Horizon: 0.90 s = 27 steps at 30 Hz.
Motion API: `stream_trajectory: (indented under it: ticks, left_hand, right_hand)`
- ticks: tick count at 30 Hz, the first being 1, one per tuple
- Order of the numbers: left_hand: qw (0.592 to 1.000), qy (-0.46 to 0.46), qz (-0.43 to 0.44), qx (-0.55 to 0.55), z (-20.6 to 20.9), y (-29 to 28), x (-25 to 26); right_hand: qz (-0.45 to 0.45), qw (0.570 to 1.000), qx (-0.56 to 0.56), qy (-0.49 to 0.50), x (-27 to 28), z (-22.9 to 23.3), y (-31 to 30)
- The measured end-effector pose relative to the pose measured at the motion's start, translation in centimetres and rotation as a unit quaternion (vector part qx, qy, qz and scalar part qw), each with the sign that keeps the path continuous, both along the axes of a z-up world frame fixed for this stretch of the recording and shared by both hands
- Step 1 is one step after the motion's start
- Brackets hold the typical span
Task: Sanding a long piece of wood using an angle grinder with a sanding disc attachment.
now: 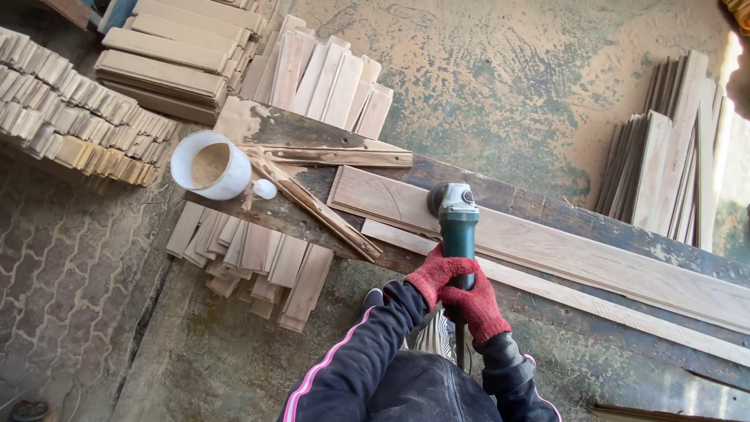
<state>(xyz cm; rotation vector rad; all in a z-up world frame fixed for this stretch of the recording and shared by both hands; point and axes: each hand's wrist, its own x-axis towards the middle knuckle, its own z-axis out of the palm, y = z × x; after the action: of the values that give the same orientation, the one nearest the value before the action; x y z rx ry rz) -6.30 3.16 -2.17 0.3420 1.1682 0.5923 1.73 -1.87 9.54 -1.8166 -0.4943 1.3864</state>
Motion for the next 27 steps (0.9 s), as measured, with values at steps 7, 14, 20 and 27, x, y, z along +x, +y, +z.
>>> stream_trajectory:
  ticks: [7,14,20,27]
  left_hand:
    - [1.000,0.012,0.013,0.020,2.1,1.9,-5.7]
    - [0.991,-0.039,0.122,-0.027,2.0,3.8,-10.4]
    - [0.986,-0.018,0.162,-0.021,4.2,4.4,-13.7]
    - [0.983,0.001,0.177,-0.050,4.0,2.0,-13.5]
  right_hand:
    - [0.054,0.998,-0.024,-0.013,-5.6,2.3,2.2]
    - [0.135,0.990,-0.036,-0.011,-9.2,1.7,5.0]
    - [0.227,0.972,-0.051,-0.037,-11.1,1.0,6.2]
    - [0.329,0.935,-0.087,-0.098,-10.5,1.3,5.2]
